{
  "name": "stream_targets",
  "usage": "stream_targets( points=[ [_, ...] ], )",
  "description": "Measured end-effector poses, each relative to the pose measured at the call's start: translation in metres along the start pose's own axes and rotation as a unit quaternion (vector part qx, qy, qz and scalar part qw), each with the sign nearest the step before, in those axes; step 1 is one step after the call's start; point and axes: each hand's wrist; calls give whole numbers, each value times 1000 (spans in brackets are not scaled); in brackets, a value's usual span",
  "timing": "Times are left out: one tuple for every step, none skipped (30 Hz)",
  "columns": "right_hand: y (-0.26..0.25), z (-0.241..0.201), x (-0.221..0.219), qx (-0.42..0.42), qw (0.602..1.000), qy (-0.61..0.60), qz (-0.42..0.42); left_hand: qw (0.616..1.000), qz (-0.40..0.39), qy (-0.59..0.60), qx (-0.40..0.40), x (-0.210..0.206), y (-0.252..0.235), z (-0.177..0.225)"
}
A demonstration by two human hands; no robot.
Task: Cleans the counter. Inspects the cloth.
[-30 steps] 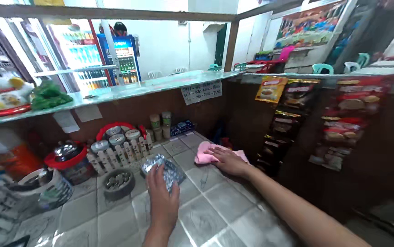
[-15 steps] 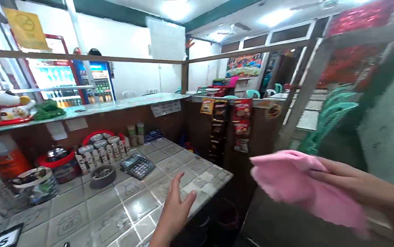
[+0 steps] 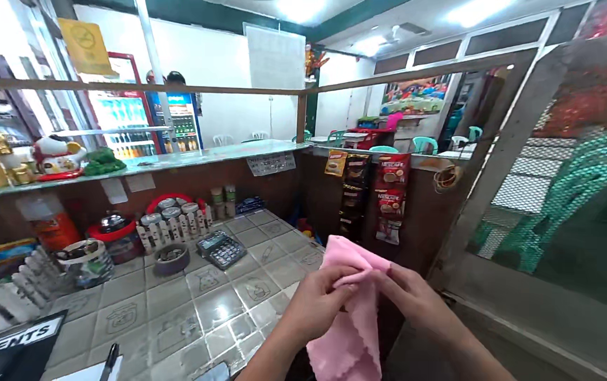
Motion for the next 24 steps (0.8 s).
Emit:
stream_targets(
  points=[
    [-6,-1,7,13,999,16,27,997,3,-70,-15,4,-5,1],
    [-12,-6,22,23,997,32,66,991,25,-129,-30,10,-10,5],
    [-19,-15,43,30,993,48,108,982,59,-172,-47,19,-15,12],
    [-24,-23,67,43,986,73,145,973,100,-200,-62,31,-20,21],
    [-29,-30,92,64,978,101,170,966,133,-211,-70,42,-27,31],
    [-33,-34,115,92,972,134,172,963,156,-206,-82,52,-36,39],
    [-35,-37,132,113,968,165,153,961,171,-193,-95,57,-47,43],
    [-38,-41,142,120,963,195,140,961,183,-176,-106,60,-62,44],
    [-40,-45,147,116,961,208,138,962,193,-157,-112,60,-74,45],
    [-41,-48,149,108,962,205,143,963,203,-136,-116,58,-83,46],
    [-42,-50,151,106,965,186,152,963,210,-121,-119,57,-91,47],
    [-44,-51,152,108,968,156,165,961,218,-118,-120,55,-97,48],
    [-48,-50,153,110,971,125,170,958,225,-130,-119,55,-102,47],
    [-54,-45,154,106,971,125,175,953,230,-162,-112,56,-105,44],
    [-60,-38,155,105,966,153,180,948,229,-199,-98,57,-107,41],
    [-66,-30,158,109,959,189,181,943,223,-231,-86,59,-108,39],
    [-72,-25,161,108,954,216,180,940,219,-250,-78,60,-109,40],
    [-76,-22,162,97,952,226,180,938,218,-260,-77,62,-109,40],
    [-79,-20,160,82,953,228,183,938,214,-263,-76,63,-109,41],
    [-82,-18,159,68,954,227,185,939,209,-262,-76,65,-108,42],
    [-84,-16,157,60,954,226,186,941,205,-257,-78,66,-108,43],
    [-87,-14,155,56,954,227,186,943,206,-251,-79,68,-108,43],
    [-89,-12,153,51,954,228,186,944,210,-243,-79,69,-108,44],
    [-91,-11,151,43,954,228,188,945,215,-235,-75,70,-109,44]
  ],
)
Point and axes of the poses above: each hand's wrist, its own y-axis away from the middle knuckle, its own x-axis out of the back of the hand, z = x × y, and after that the axes turned 10 degrees about -y, right-handed
